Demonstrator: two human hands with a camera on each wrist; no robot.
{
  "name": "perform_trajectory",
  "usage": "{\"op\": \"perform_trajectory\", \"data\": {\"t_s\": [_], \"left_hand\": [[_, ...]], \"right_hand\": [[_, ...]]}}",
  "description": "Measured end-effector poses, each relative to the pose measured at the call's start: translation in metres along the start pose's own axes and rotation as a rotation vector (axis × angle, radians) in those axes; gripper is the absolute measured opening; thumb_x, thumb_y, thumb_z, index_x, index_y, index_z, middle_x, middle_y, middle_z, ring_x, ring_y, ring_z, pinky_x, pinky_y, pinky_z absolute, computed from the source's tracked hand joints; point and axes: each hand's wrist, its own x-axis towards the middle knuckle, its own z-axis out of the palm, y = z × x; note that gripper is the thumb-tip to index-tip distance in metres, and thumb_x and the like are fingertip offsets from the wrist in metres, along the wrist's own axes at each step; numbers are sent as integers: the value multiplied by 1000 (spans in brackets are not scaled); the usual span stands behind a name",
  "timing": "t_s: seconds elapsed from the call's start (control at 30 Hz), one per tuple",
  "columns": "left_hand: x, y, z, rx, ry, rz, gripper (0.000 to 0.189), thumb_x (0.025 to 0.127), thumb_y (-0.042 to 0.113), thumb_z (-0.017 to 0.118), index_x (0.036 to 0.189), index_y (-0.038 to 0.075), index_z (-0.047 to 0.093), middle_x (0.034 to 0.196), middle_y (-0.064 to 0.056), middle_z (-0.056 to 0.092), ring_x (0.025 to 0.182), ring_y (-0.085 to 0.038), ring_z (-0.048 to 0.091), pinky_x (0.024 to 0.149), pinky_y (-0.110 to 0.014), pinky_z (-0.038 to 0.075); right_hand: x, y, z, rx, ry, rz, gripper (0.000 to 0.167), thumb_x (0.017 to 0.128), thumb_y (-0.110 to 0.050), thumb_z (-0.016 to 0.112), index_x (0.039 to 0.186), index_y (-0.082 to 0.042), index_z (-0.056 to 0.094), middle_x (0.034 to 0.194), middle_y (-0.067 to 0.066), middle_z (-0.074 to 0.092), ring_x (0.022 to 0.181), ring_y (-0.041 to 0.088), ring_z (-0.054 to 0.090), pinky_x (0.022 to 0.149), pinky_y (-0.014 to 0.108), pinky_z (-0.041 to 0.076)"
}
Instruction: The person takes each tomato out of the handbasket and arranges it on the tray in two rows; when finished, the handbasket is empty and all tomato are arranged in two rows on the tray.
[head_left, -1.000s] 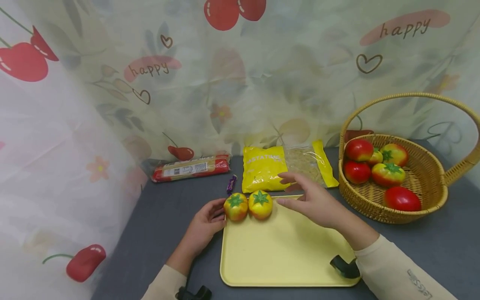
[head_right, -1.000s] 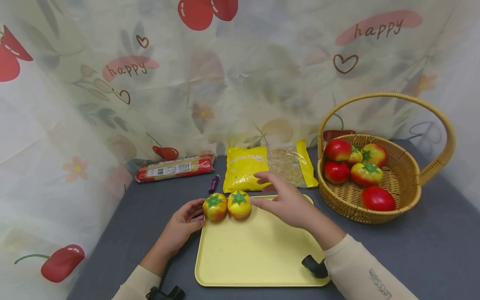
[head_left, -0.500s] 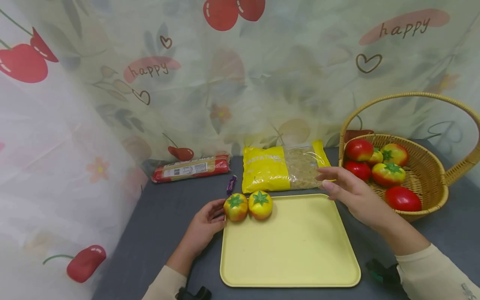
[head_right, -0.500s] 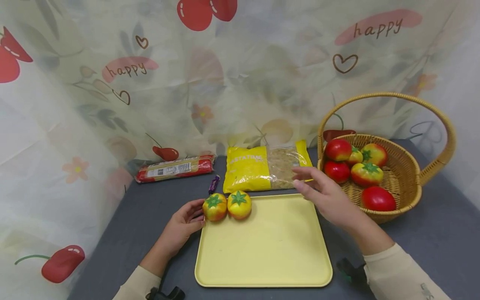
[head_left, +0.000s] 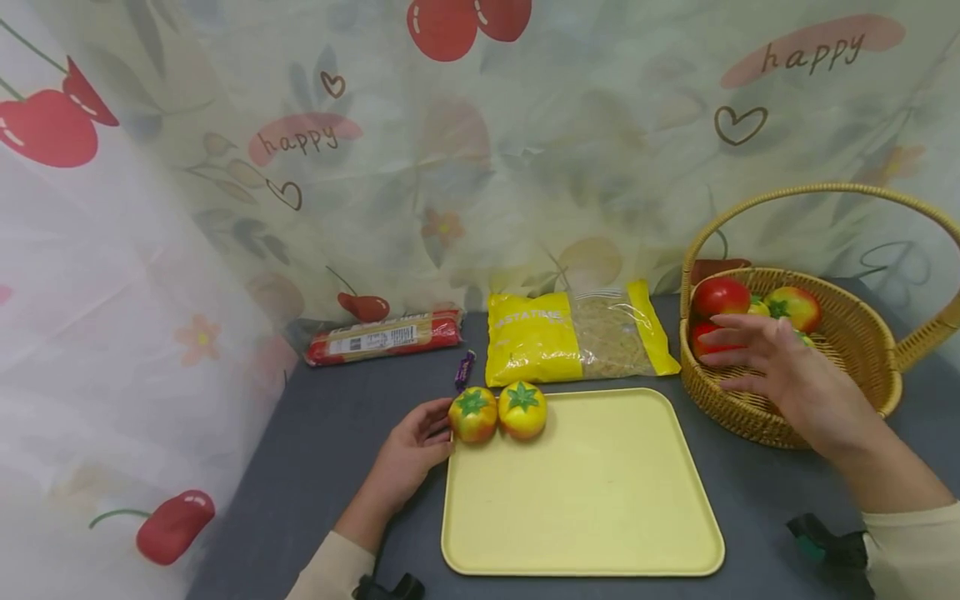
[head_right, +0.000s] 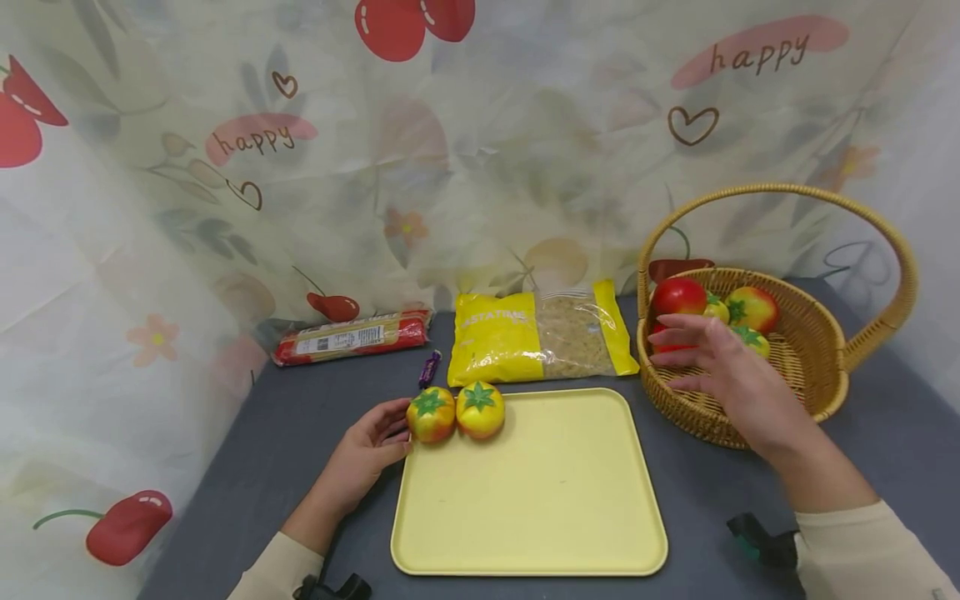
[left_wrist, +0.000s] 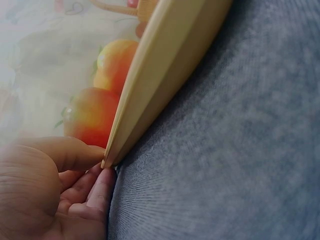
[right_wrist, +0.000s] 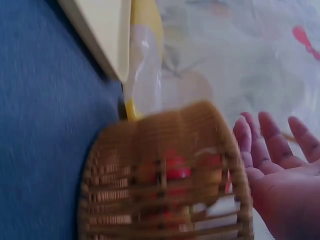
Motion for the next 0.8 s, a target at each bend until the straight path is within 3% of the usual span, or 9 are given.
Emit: {"op": "perform_trajectory", "data": {"t_s": [0.17, 0.47, 0.67, 0.8], "left_hand": [[0, -1, 0, 4, 3, 1, 60, 98, -5, 71, 156, 2, 54, 157, -16, 55, 143, -34, 55, 114, -47, 49], [0, 0, 2, 4, 4, -15, 60, 98, -5, 72, 156, 4, 55, 157, -15, 55, 143, -33, 55, 114, -46, 49], [0, 0, 2, 6, 11, -13, 60, 99, -4, 72, 155, 4, 55, 157, -14, 56, 143, -33, 55, 114, -47, 49], [0, 1, 1, 10, 9, -13, 60, 99, -4, 72, 156, 3, 54, 157, -15, 55, 143, -33, 55, 114, -46, 48]], "right_hand": [[-10, 5, -24, 23, 74, -6, 57, 121, -32, 16, 166, -6, 41, 150, 12, 57, 131, 23, 62, 101, 26, 55], [-23, 18, -61, -44, 280, 35, 53, 121, -33, 23, 163, -12, 48, 143, 3, 64, 121, 16, 64, 92, 17, 52], [-27, 20, -75, -250, 344, 91, 46, 121, -33, 22, 158, -26, 49, 140, -6, 61, 120, 9, 60, 85, 13, 47], [-25, 19, -79, -359, 335, 157, 43, 121, -36, 21, 156, -31, 46, 136, -11, 58, 116, 5, 60, 82, 11, 50]]}}
